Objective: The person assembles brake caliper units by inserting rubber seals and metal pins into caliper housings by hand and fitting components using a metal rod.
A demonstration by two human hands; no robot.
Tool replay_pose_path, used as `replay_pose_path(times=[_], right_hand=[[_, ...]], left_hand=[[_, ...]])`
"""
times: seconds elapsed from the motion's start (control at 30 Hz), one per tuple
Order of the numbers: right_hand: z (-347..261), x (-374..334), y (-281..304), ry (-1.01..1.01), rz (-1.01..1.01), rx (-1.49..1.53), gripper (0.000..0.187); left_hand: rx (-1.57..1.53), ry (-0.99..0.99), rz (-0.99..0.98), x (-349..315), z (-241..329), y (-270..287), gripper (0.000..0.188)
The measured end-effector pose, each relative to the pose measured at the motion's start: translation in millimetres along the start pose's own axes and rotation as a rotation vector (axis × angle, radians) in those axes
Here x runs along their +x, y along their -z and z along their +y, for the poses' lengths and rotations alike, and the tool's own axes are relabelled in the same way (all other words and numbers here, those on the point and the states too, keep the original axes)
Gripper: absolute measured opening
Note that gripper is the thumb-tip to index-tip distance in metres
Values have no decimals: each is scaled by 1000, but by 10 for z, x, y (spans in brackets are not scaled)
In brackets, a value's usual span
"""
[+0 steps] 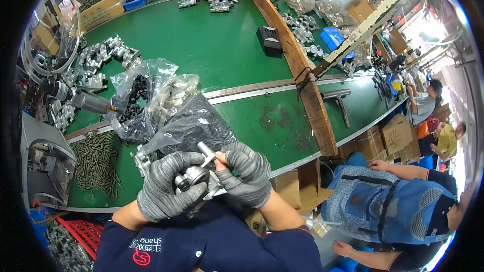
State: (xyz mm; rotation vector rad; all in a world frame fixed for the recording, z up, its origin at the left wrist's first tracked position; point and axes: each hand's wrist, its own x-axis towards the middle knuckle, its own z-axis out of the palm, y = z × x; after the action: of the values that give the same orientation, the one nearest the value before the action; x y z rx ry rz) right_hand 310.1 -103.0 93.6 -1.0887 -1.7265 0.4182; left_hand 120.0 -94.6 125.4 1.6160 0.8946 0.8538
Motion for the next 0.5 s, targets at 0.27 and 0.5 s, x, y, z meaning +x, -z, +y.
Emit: replay_pose_path(times=[0.27,0.5], right_hand=[[16,-55,-42,-419,31,526,19],[149,59,143,-521,-329,665,27]], left_hand=[[-98,84,-11,42,-61,27,41],[-562,277,-105,45,-281,94,44]])
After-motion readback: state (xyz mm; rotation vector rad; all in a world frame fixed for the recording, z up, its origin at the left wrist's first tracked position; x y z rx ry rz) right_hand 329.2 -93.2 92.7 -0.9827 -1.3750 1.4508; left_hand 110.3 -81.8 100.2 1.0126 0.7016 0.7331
